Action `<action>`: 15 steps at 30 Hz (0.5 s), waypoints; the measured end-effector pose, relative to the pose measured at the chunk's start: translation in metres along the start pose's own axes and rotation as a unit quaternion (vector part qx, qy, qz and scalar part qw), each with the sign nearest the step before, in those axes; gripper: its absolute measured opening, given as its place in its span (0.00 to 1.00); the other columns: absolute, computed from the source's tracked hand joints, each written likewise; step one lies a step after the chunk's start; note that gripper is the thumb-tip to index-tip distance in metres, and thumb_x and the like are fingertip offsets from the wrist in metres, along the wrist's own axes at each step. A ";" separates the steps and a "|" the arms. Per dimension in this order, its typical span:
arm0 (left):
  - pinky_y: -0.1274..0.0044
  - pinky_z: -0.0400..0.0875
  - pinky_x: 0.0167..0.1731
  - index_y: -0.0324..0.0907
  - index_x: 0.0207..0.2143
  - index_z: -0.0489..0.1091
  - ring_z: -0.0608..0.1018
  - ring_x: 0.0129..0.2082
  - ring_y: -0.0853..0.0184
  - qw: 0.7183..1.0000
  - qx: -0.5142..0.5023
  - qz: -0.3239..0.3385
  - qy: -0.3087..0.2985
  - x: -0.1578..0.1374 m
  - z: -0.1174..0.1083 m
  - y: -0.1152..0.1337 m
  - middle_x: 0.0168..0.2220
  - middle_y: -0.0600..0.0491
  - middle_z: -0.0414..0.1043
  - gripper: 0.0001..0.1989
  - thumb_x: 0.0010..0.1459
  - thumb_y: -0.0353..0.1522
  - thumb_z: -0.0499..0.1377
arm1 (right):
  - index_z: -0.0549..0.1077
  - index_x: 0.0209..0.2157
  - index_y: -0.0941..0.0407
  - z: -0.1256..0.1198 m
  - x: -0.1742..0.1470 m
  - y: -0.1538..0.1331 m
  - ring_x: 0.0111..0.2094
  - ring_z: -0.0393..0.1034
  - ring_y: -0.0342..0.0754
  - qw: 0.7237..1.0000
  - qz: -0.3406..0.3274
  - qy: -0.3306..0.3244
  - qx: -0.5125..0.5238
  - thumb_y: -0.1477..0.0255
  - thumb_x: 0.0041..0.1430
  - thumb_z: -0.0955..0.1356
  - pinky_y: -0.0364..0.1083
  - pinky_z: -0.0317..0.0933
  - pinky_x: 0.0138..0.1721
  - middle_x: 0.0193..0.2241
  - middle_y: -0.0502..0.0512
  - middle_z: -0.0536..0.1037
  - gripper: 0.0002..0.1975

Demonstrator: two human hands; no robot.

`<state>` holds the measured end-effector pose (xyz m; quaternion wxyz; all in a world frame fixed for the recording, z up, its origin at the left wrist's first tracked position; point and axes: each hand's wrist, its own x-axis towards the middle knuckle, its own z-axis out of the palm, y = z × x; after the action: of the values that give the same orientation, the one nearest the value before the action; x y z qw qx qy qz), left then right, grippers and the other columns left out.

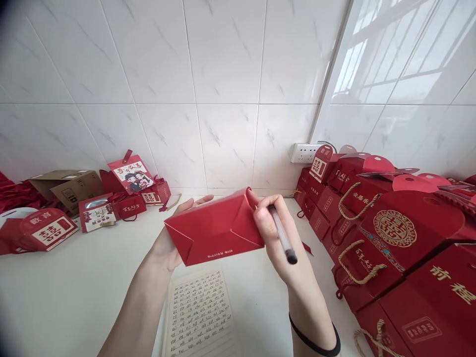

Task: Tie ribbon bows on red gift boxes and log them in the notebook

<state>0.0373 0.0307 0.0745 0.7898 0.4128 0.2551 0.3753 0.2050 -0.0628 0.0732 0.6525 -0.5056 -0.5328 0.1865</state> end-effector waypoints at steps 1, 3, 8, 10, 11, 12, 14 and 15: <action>0.79 0.69 0.28 0.45 0.49 0.65 0.76 0.34 0.67 1.000 -0.020 -0.011 0.006 0.002 0.000 0.000 0.44 0.51 0.72 0.23 0.54 0.45 0.58 | 0.59 0.33 0.53 0.002 -0.002 -0.004 0.24 0.63 0.46 1.000 -0.009 -0.010 0.003 0.49 0.59 0.64 0.41 0.57 0.20 0.27 0.49 0.65 0.20; 0.80 0.68 0.25 0.45 0.47 0.65 0.75 0.31 0.69 0.999 -0.033 -0.009 0.013 0.003 -0.001 -0.001 0.42 0.52 0.73 0.22 0.53 0.44 0.58 | 0.59 0.33 0.53 0.007 -0.004 -0.010 0.25 0.64 0.45 0.999 -0.025 -0.018 -0.011 0.52 0.55 0.68 0.40 0.58 0.22 0.27 0.49 0.66 0.21; 0.78 0.69 0.27 0.46 0.46 0.65 0.76 0.34 0.66 1.000 -0.001 0.026 -0.001 -0.002 0.001 -0.004 0.45 0.52 0.72 0.21 0.53 0.46 0.58 | 0.61 0.31 0.54 0.013 -0.006 -0.015 0.24 0.63 0.45 0.994 -0.039 0.018 -0.105 0.60 0.55 0.70 0.40 0.59 0.22 0.25 0.48 0.68 0.16; 0.78 0.69 0.27 0.47 0.46 0.65 0.76 0.35 0.66 0.999 0.001 0.040 -0.009 -0.005 0.004 -0.005 0.45 0.53 0.72 0.20 0.54 0.46 0.57 | 0.62 0.31 0.54 0.013 -0.007 -0.014 0.24 0.64 0.45 0.990 -0.052 0.048 -0.125 0.61 0.56 0.70 0.40 0.59 0.22 0.27 0.49 0.69 0.14; 0.79 0.69 0.27 0.47 0.46 0.65 0.76 0.35 0.66 0.999 0.001 0.048 -0.012 -0.006 0.005 -0.006 0.45 0.53 0.72 0.20 0.55 0.46 0.56 | 0.62 0.32 0.53 0.013 -0.007 -0.013 0.24 0.64 0.45 0.988 -0.060 0.061 -0.129 0.61 0.56 0.70 0.40 0.59 0.21 0.27 0.49 0.70 0.14; 0.78 0.69 0.28 0.47 0.46 0.65 0.75 0.35 0.66 0.998 0.000 0.059 -0.014 -0.009 0.006 -0.007 0.45 0.53 0.72 0.19 0.55 0.46 0.56 | 0.62 0.32 0.53 0.012 -0.008 -0.013 0.24 0.64 0.45 0.987 -0.067 0.070 -0.129 0.60 0.55 0.70 0.40 0.58 0.21 0.27 0.49 0.70 0.15; 0.78 0.69 0.30 0.47 0.46 0.65 0.75 0.37 0.66 0.996 -0.012 0.084 -0.014 -0.015 0.007 -0.009 0.46 0.53 0.71 0.19 0.55 0.46 0.56 | 0.63 0.32 0.52 0.011 -0.011 -0.013 0.25 0.63 0.46 0.988 -0.079 0.060 -0.120 0.56 0.55 0.70 0.41 0.57 0.22 0.27 0.50 0.69 0.17; 0.78 0.70 0.32 0.46 0.46 0.65 0.75 0.39 0.65 0.995 -0.023 0.099 -0.012 -0.019 0.007 -0.011 0.48 0.52 0.70 0.19 0.54 0.45 0.57 | 0.63 0.32 0.52 0.009 -0.012 -0.013 0.24 0.62 0.47 0.990 -0.085 0.046 -0.106 0.52 0.55 0.68 0.42 0.56 0.22 0.26 0.50 0.68 0.19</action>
<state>0.0352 0.0079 0.0710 0.7607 0.4225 0.1949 0.4526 0.1886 -0.0735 0.0778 0.6328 -0.5327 -0.5598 0.0491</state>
